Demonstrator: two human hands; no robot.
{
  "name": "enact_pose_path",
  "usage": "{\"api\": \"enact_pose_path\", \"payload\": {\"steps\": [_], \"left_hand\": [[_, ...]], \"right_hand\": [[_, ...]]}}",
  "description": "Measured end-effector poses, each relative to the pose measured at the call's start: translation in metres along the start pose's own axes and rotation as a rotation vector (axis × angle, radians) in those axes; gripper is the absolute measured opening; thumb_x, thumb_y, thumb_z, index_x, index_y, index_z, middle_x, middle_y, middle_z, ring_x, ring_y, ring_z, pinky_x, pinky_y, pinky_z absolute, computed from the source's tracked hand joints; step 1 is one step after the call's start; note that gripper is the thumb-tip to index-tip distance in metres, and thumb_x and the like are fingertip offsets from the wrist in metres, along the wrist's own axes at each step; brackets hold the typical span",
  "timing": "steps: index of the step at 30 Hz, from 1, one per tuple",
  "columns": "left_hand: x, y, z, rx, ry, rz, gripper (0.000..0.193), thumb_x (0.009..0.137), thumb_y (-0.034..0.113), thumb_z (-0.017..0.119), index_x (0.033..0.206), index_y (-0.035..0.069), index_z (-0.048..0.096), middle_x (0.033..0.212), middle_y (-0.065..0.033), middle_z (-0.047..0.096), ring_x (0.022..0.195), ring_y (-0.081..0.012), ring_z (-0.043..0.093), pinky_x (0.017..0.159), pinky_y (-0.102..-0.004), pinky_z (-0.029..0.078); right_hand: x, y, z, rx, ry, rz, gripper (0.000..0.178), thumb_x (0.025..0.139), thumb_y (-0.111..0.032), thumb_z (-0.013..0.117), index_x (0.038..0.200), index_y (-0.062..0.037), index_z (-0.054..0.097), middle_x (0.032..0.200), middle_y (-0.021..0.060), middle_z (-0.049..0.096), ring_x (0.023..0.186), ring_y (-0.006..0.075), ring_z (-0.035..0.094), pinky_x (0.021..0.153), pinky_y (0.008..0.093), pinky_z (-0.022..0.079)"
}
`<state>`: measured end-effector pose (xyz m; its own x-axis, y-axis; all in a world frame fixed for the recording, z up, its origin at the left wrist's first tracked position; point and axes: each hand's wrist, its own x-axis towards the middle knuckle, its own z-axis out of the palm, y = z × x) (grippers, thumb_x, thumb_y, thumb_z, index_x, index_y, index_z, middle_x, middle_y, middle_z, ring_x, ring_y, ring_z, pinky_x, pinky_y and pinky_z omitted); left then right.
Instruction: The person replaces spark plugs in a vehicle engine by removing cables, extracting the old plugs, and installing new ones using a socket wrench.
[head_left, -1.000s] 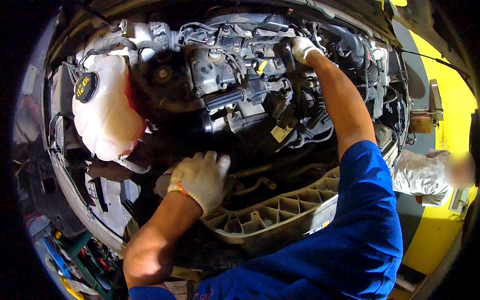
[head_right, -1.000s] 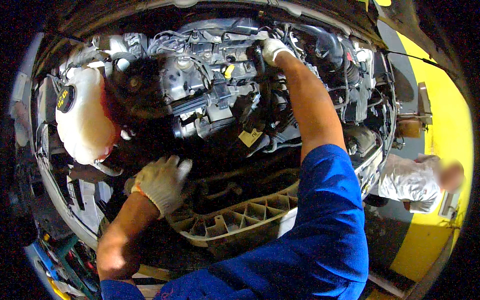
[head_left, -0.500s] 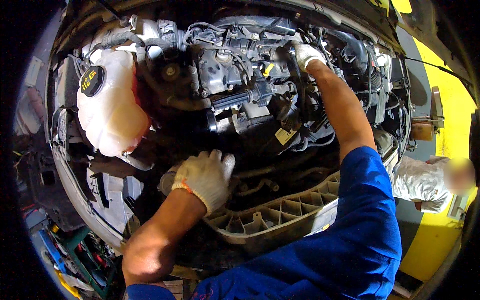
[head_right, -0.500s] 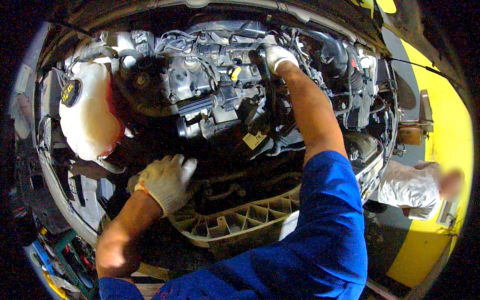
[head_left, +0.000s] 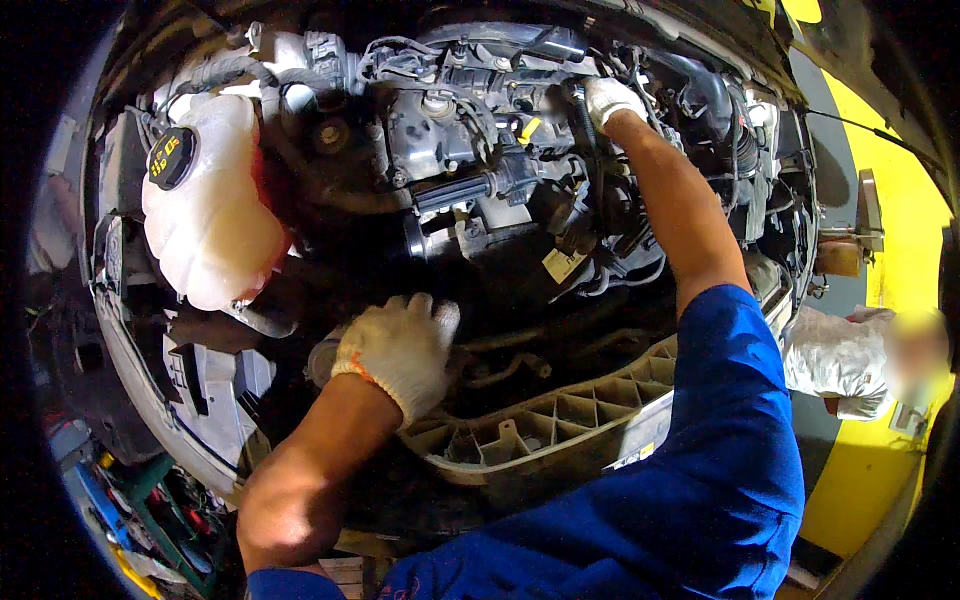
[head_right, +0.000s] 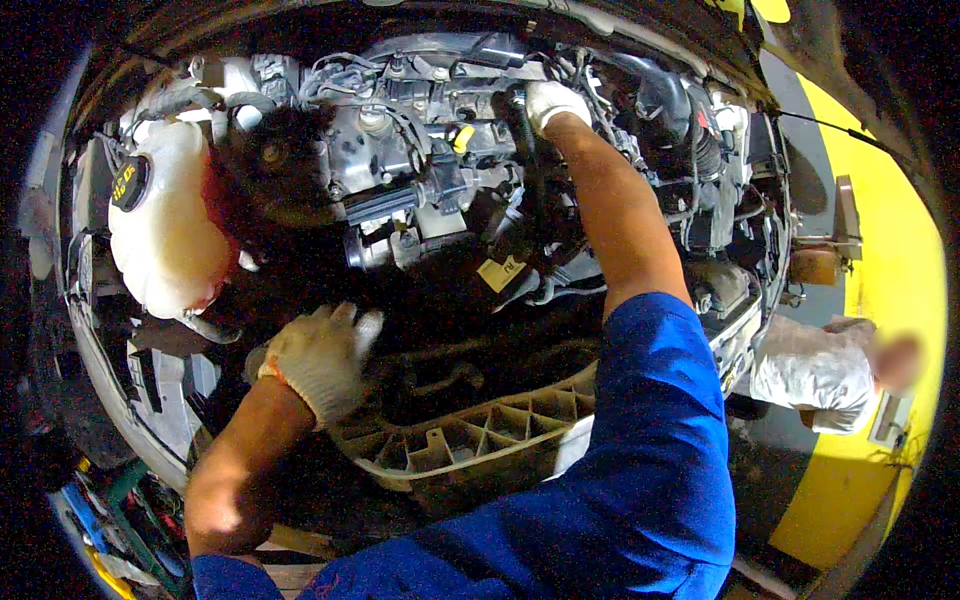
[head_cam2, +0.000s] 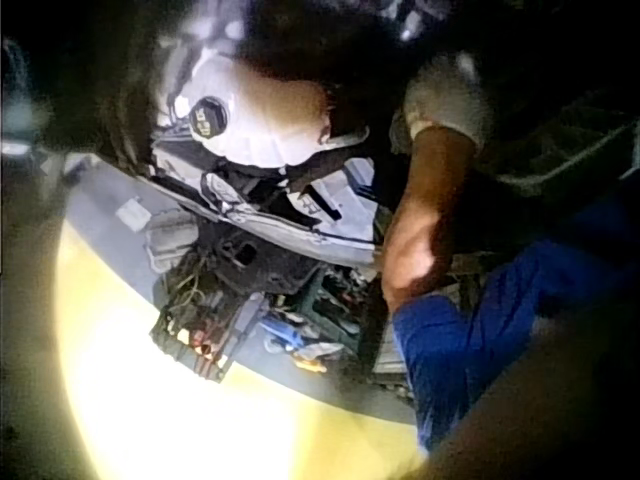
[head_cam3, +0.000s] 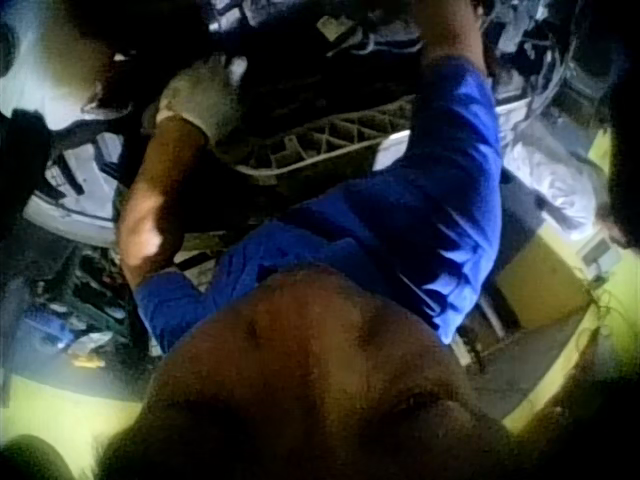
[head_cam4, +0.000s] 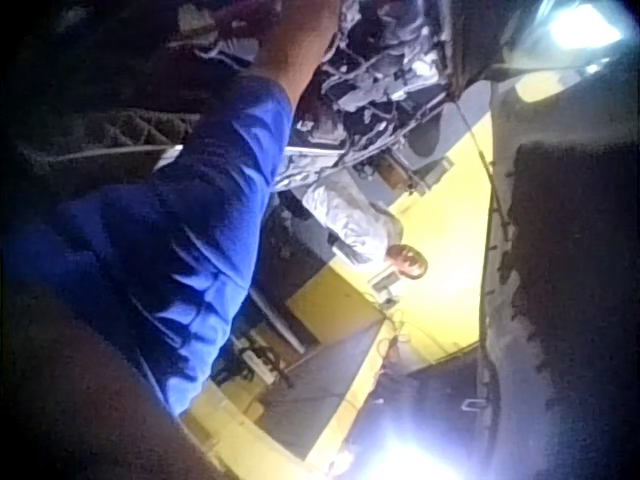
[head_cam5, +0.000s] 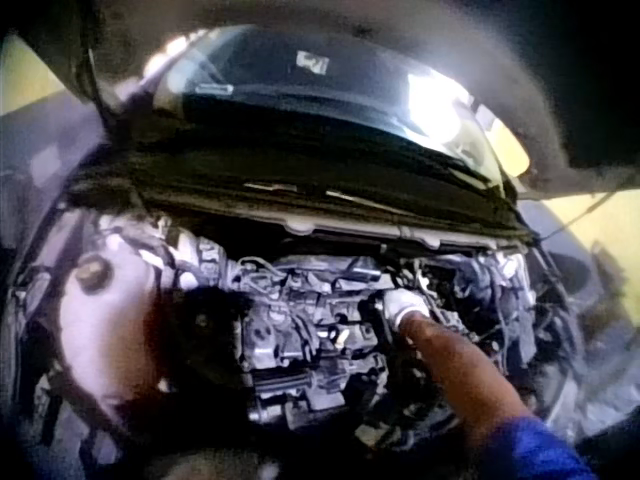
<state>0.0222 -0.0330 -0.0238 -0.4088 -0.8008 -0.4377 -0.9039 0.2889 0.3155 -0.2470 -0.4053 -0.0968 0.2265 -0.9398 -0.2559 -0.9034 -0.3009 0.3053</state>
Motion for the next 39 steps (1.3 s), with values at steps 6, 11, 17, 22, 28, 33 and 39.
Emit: {"api": "enact_pose_path", "payload": {"steps": [6,11,17,22,28,33,39], "left_hand": [[0.002,0.0,0.0,0.037,-0.04,-0.007,0.051,0.091,0.047,0.061,0.126,0.01,0.057,0.112,-0.0165,0.06,0.102,-0.0343,0.064,0.083,-0.0461,0.056],[0.002,0.001,-0.004,0.015,-0.036,-0.008,0.052,0.091,0.047,0.061,0.125,0.009,0.057,0.11,-0.0168,0.061,0.102,-0.0342,0.064,0.083,-0.0462,0.056],[0.002,0.001,0.001,0.031,-0.021,-0.01,0.05,0.09,0.047,0.061,0.123,0.01,0.058,0.107,-0.0169,0.061,0.1,-0.0346,0.064,0.081,-0.0461,0.056],[0.0,0.003,-0.002,0.025,-0.009,-0.01,0.047,0.091,0.046,0.061,0.12,0.009,0.058,0.109,-0.0173,0.061,0.101,-0.0353,0.063,0.083,-0.0472,0.055],[-0.001,0.001,-0.001,-0.019,-0.016,-0.032,0.048,0.091,0.047,0.06,0.12,0.009,0.059,0.111,-0.0178,0.061,0.1,-0.0347,0.064,0.081,-0.0466,0.056],[0.004,0.004,-0.005,0.017,-0.046,-0.018,0.049,0.092,0.048,0.059,0.123,0.009,0.059,0.112,-0.0179,0.061,0.104,-0.0349,0.063,0.083,-0.0468,0.055],[0.0,0.002,0.0,0.027,-0.021,-0.031,0.049,0.091,0.046,0.06,0.124,0.009,0.058,0.11,-0.0177,0.061,0.101,-0.0346,0.064,0.081,-0.0462,0.055]], "right_hand": [[0.009,0.018,0.018,0.18,0.103,-0.074,0.036,0.091,-0.009,0.046,0.119,-0.0041,0.069,0.125,0.0242,0.065,0.117,0.0346,0.063,0.099,0.045,0.051],[0.006,0.013,0.018,0.139,0.082,0.028,0.034,0.095,-0.011,0.045,0.121,-0.0043,0.065,0.125,0.0239,0.064,0.119,0.037,0.061,0.1,0.0459,0.05],[0.011,0.008,0.017,0.023,0.025,-0.02,0.035,0.094,-0.014,0.046,0.121,-0.0026,0.065,0.125,0.0244,0.064,0.119,0.0371,0.061,0.099,0.0455,0.05],[0.013,0.019,0.026,0.24,0.105,-0.093,0.046,0.105,-0.026,0.03,0.121,0.0031,0.063,0.127,0.0263,0.062,0.121,0.0405,0.059,0.099,0.048,0.048],[-0.009,-0.012,-0.008,-0.064,-0.006,-0.062,0.038,0.095,-0.015,0.048,0.129,-0.002,0.059,0.129,0.0228,0.063,0.12,0.0361,0.061,0.1,0.0469,0.05],[0.017,0.031,0.035,0.218,0.129,-0.059,0.034,0.092,-0.018,0.051,0.117,-0.0011,0.067,0.121,0.0267,0.065,0.116,0.0389,0.062,0.095,0.0459,0.052],[0.005,0.001,0.011,0.006,0.031,-0.076,0.037,0.094,-0.011,0.044,0.125,-0.0046,0.063,0.128,0.0233,0.063,0.12,0.0366,0.061,0.101,0.0466,0.05]]}}
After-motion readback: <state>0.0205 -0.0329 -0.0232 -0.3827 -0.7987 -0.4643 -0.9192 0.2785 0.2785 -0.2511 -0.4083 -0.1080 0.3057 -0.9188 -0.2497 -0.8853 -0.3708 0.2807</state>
